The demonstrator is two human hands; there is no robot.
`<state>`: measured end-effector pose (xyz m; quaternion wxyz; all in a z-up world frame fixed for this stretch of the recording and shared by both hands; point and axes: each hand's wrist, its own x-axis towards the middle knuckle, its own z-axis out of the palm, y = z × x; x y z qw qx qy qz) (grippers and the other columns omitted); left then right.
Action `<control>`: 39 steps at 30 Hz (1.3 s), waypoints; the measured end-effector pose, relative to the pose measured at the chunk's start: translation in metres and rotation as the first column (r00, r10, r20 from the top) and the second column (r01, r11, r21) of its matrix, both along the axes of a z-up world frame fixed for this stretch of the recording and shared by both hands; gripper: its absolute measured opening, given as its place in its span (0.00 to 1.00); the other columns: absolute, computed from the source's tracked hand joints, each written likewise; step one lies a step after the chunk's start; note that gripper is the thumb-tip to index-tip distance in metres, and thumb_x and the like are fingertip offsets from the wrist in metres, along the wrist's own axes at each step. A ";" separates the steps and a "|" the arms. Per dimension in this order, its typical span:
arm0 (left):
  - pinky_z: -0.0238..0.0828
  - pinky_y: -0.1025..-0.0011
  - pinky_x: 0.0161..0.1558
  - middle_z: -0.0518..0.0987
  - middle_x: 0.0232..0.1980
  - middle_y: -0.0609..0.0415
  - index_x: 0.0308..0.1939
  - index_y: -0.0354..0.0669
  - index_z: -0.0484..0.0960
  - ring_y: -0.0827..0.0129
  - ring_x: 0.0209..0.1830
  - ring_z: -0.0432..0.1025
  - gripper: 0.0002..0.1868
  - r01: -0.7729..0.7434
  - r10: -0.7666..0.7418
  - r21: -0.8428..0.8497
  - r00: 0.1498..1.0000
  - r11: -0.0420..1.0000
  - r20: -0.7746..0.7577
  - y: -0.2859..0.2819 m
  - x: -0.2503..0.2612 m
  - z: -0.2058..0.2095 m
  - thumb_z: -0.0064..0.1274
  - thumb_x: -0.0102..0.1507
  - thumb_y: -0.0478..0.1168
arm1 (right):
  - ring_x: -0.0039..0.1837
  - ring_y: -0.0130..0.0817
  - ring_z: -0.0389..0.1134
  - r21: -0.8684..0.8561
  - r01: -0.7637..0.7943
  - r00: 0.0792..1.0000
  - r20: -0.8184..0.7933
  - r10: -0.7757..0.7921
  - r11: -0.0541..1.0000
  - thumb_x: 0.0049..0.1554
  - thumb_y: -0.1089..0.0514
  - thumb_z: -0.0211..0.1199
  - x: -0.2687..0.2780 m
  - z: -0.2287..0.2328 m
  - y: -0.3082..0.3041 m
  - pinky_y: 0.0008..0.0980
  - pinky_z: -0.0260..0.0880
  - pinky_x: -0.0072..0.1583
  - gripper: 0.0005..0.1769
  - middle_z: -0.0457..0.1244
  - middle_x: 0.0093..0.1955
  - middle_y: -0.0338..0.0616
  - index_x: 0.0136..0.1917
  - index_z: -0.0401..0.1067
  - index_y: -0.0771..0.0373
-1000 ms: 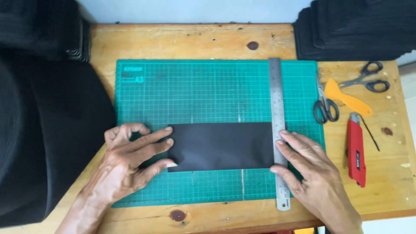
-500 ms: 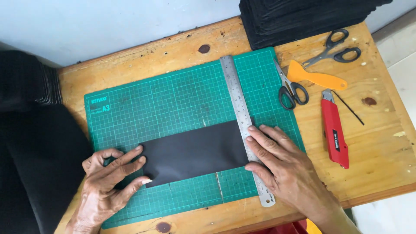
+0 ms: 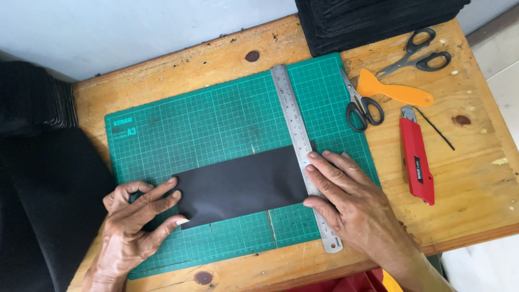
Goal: The person measures and cuts a piece of black fabric using a metal ruler and a red utility knife on a green cutting mat. They then use scissors to trim the edges and a yellow plastic scraper to smooth the surface of the fabric.
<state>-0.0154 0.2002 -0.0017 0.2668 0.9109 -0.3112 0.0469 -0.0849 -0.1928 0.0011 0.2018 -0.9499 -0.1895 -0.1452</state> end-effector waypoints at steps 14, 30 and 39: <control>0.56 0.63 0.65 0.81 0.66 0.59 0.55 0.54 0.86 0.65 0.59 0.71 0.23 -0.004 0.004 0.054 1.000 0.999 0.018 -0.005 -0.004 0.011 0.67 0.56 0.49 | 0.75 0.49 0.62 0.038 -0.015 1.000 -0.007 0.016 0.999 0.59 0.48 0.67 -0.001 -0.005 -0.002 0.47 0.60 0.75 0.28 0.62 0.74 0.48 0.67 0.71 0.67; 0.75 0.56 0.55 0.77 0.58 0.37 0.56 0.26 0.75 0.46 0.51 0.72 0.12 0.433 -0.427 -0.245 0.901 0.868 0.082 -0.209 0.015 0.028 0.44 0.69 0.24 | 0.73 0.52 0.63 0.045 -0.032 0.999 0.019 0.031 0.998 0.61 0.46 0.63 0.000 -0.011 -0.006 0.48 0.60 0.74 0.26 0.65 0.69 0.50 0.65 0.73 0.65; 0.70 0.53 0.59 0.75 0.59 0.36 0.54 0.25 0.77 0.45 0.56 0.73 0.13 0.381 -0.414 -0.370 0.910 0.847 -0.013 -0.209 0.023 0.006 0.47 0.69 0.34 | 0.78 0.50 0.59 0.037 -0.064 0.997 -0.040 0.066 0.997 0.61 0.44 0.61 -0.002 -0.013 -0.010 0.50 0.55 0.77 0.31 0.58 0.77 0.50 0.69 0.68 0.66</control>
